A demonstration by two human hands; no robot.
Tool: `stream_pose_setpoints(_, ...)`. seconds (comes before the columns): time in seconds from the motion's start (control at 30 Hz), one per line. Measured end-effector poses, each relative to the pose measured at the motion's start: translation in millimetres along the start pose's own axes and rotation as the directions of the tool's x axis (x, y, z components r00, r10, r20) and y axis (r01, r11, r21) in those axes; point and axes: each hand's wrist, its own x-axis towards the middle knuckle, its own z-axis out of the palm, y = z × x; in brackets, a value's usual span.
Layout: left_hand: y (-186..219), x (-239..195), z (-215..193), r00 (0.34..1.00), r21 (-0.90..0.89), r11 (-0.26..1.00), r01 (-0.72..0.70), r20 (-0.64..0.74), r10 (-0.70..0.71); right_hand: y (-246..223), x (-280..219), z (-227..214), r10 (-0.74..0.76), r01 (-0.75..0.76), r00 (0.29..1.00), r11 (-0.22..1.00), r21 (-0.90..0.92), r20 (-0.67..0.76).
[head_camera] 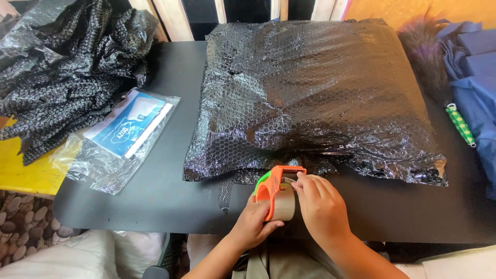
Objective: The person wraps a blue rectangular item in black bubble wrap on a table. They fold the bubble wrap around the item, then use a tape dispenser to apply clear tape to seal the package.
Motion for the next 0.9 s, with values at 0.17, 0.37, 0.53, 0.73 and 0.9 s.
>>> stream_pose_setpoints(0.17, 12.0, 11.4, -7.8, 1.000, 0.005, 1.000, -0.027, 0.013, 0.027, 0.4, -1.3, -0.5, 0.004, -0.004, 1.000, 1.000, 0.030, 0.029)
stream_pose_setpoints(0.37, 9.1, 8.5, -5.7, 1.000, 0.006, 1.000, -0.021, 0.023, 0.020, 3.4, -6.0, -3.4, 0.032, -0.038, 0.995, 0.998, 0.056, 0.098)
stream_pose_setpoints(0.53, 2.1, 4.3, -5.6, 0.996, -0.046, 0.996, 0.080, 0.031, -0.079, -6.6, 3.1, -20.5, 0.061, -0.124, 0.973, 0.952, 0.280, 0.222)
stream_pose_setpoints(0.73, 4.7, 5.6, -8.4, 0.986, -0.087, 0.984, 0.158, 0.064, -0.153, -15.1, 18.7, -32.4, -0.014, -0.017, 0.997, 0.927, 0.376, 0.080)
stream_pose_setpoints(0.9, 15.6, 13.7, -7.1, 0.999, 0.002, 0.999, 0.052, -0.012, -0.052, -7.6, 23.9, -41.8, -0.025, 0.008, 0.999, 0.883, 0.470, 0.029)
